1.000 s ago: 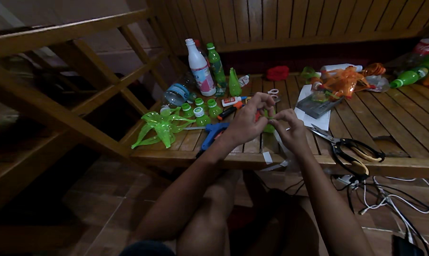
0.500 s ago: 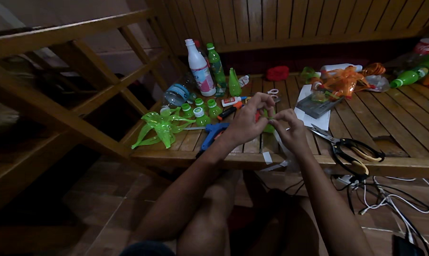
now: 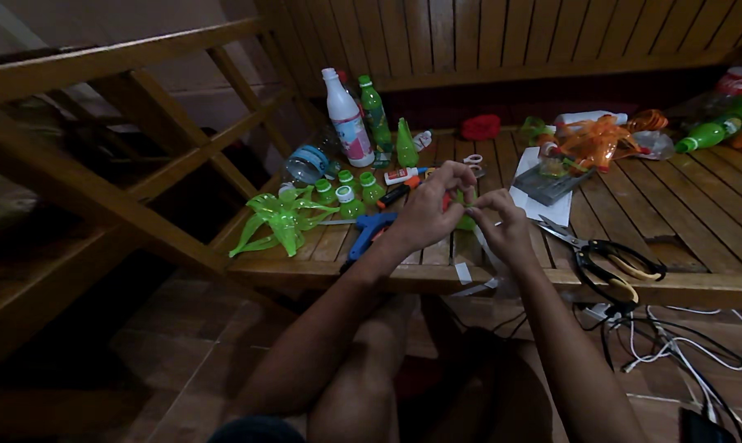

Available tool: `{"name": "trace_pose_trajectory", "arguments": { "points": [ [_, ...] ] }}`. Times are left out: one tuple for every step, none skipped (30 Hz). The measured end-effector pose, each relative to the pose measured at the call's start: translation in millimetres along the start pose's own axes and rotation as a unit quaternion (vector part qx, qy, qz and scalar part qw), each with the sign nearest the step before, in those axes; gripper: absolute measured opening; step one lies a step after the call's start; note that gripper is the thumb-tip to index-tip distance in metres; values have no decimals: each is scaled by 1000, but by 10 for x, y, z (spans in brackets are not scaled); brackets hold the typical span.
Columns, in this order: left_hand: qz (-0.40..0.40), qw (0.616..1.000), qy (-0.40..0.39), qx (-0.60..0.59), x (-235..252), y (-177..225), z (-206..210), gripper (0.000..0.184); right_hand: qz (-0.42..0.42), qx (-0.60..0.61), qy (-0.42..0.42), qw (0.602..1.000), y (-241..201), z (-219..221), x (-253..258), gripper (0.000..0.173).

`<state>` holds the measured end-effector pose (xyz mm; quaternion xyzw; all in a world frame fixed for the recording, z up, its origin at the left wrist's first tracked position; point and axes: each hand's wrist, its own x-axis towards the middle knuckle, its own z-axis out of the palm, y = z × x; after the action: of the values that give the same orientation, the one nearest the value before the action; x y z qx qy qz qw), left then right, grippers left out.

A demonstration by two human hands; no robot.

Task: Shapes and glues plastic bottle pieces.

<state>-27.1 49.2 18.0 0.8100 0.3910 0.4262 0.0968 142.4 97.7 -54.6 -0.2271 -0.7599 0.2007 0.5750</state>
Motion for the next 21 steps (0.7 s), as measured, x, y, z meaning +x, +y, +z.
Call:
{"name": "trace_pose_trajectory", "arguments": {
  "points": [
    [-1, 1000, 0, 2, -3, 9, -2, 33, 2, 2, 0, 1000, -3, 0, -1, 11],
    [-3, 1000, 1, 4, -8, 22, -6, 32, 3, 2, 0, 1000, -5, 1, -1, 11],
    [2, 1000, 2, 3, -4, 5, -2, 32, 2, 1, -1, 1000, -3, 1, 0, 11],
    [5, 1000, 4, 0, -1, -10, 4, 33, 1, -1, -1, 1000, 1, 1, 0, 12],
    [7, 1000, 4, -1, 2, -19, 7, 32, 0, -1, -1, 1000, 1, 1, 0, 12],
    [9, 1000, 3, -2, 3, -23, 7, 32, -1, -1, -1, 1000, 0, 0, 0, 12],
    [11, 1000, 4, -4, 5, -28, 8, 32, -2, -2, 0, 1000, 0, 0, 2, 12],
    [14, 1000, 4, -3, 8, -33, 8, 32, -3, 0, 1, 1000, 2, 1, 2, 11],
    [15, 1000, 4, -3, 9, -35, 7, 32, -4, 1, 1, 1000, 4, 2, 2, 11],
    [15, 1000, 5, -3, 9, -35, 4, 31, -4, 0, 0, 1000, 6, 2, 2, 11],
    [11, 1000, 6, -3, 8, -31, 2, 32, -3, 1, -1, 1000, 8, 2, 1, 12],
    [8, 1000, 7, -4, 7, -28, 0, 32, -3, 1, -1, 1000, 9, 1, 1, 12],
    [4, 1000, 8, -4, 6, -20, -1, 32, -3, 1, 0, 1000, 13, 1, 0, 12],
    [2, 1000, 8, -3, 5, -10, -5, 32, -3, 2, -1, 1000, 18, 1, 0, 11],
    [2, 1000, 9, 0, 5, -5, -5, 32, -4, 2, -1, 1000, 19, 0, 0, 11],
    [4, 1000, 10, 3, 5, -4, -5, 32, -4, 2, -1, 1000, 18, -2, 1, 11],
    [6, 1000, 10, 6, 4, -6, -4, 31, -2, 2, -2, 1000, 14, -4, 1, 11],
    [9, 1000, 12, 9, 3, -7, -4, 31, -1, 2, -2, 1000, 14, -3, 1, 11],
    [11, 1000, 12, 12, 2, -7, -4, 30, 0, 2, -3, 1000, 14, -2, 1, 11],
    [13, 1000, 13, 17, 1, -6, -4, 30, 1, 1, -4, 1000, 12, -2, 2, 11],
    [15, 1000, 14, 21, 1, -3, -4, 30, 2, 1, -4, 1000, 9, -1, 2, 11]
  ]
}}
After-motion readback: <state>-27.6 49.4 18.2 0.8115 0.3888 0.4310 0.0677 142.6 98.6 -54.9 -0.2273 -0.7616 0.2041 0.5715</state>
